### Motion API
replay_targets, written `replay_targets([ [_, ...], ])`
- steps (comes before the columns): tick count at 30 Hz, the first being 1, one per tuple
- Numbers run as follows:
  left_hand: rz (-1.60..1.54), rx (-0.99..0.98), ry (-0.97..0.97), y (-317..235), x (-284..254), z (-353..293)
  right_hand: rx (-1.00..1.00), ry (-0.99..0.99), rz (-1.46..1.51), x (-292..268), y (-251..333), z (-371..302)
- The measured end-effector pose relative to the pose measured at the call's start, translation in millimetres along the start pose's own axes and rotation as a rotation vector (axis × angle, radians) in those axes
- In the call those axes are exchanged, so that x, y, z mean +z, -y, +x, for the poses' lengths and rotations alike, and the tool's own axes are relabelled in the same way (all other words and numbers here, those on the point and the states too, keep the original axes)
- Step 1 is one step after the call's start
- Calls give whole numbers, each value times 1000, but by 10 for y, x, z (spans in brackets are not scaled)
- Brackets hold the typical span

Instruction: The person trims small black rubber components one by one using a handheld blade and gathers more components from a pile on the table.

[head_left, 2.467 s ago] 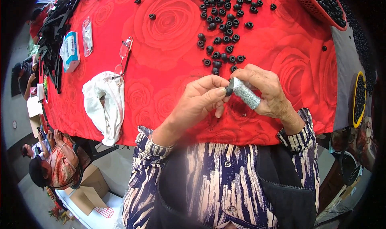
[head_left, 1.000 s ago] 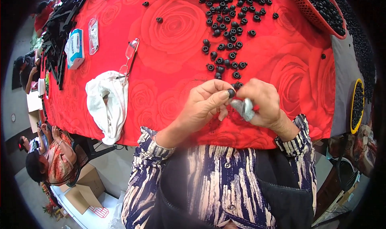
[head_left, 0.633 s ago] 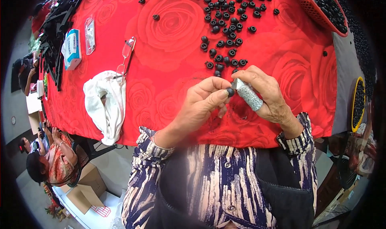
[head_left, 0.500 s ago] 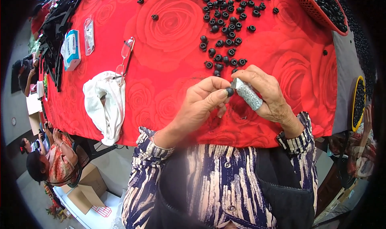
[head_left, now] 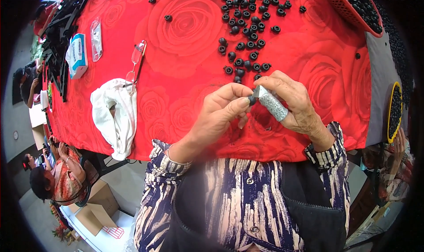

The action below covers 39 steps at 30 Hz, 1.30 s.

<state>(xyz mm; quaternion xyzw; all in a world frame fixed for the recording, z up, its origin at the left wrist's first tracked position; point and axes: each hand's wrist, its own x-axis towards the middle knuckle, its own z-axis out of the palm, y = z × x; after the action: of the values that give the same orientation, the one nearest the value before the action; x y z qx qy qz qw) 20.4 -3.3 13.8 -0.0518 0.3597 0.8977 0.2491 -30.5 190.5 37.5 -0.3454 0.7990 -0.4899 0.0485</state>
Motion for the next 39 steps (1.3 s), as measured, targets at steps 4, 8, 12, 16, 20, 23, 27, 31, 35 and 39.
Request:
replay_targets([
  [4, -2, -4, 10, 15, -16, 5, 9, 15, 2, -8, -12, -14],
  [8, 41, -20, -2, 9, -4, 3, 14, 20, -17, -28, 0, -19],
  [12, -47, -42, 1, 32, -30, 7, -13, 43, -9, -22, -55, -19],
  [16, -90, -32, 4, 20, -14, -18, -91, 19, -62, -22, -11, -1],
  [20, -135, -53, -13, 12, -34, 3, -209, 6, -76, 77, -66, -28],
  [23, -240, -28, 27, -11, -75, 31, -325, -57, -154, 105, -50, -42],
  [27, -245, -37, -8, -17, 5, -1, -204, -164, -101, 94, 9, -62],
  [31, -220, -126, 9, 46, 40, -12, -256, -168, -130, 125, 0, -47],
  [35, -270, -161, 75, 75, -15, 14, -349, -152, -213, 122, 15, -58],
  [39, -242, -161, 157, 100, -73, 28, -451, -170, -279, 144, -2, -83],
])
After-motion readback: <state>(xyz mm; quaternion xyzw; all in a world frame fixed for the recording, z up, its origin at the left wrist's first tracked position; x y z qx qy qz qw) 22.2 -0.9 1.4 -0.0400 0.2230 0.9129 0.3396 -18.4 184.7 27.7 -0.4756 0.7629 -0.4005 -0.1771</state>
